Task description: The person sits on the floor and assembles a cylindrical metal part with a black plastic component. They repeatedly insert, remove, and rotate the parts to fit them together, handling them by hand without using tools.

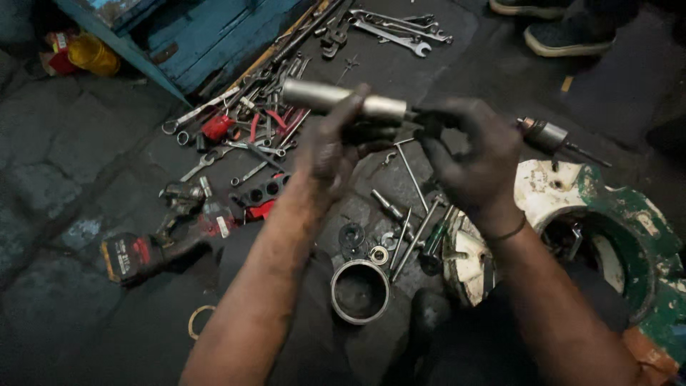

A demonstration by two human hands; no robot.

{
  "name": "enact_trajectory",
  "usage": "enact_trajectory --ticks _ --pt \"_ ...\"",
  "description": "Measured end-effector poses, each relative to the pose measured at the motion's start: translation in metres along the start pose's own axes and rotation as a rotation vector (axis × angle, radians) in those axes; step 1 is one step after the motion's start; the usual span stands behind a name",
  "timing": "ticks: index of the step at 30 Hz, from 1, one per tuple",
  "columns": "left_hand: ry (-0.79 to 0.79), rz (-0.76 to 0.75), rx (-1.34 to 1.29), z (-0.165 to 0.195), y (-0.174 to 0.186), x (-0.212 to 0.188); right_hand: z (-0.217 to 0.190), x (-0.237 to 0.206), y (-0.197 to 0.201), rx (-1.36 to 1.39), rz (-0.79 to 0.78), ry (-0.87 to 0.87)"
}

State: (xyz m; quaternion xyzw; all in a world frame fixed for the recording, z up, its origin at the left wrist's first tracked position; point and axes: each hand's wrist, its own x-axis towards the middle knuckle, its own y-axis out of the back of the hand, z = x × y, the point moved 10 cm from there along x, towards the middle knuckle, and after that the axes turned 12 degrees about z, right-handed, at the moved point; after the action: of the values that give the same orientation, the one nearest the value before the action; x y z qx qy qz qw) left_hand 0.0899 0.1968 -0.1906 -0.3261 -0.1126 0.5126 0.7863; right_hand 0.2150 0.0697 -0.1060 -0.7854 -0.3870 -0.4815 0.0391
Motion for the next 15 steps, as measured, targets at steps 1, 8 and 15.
enact_trajectory --ticks 1,8,15 --pt "0.067 0.021 -0.048 -0.004 0.002 0.002 -0.009 -0.001 0.001 -0.103 0.010 0.096" --pt "-0.127 -0.015 0.009 0.017 0.002 0.007 0.065 -0.039 -0.038 0.797 -0.114 -1.065" --pt "-0.032 -0.009 0.107 0.013 0.002 -0.004 0.069 -0.052 -0.040 0.763 -0.134 -1.220"
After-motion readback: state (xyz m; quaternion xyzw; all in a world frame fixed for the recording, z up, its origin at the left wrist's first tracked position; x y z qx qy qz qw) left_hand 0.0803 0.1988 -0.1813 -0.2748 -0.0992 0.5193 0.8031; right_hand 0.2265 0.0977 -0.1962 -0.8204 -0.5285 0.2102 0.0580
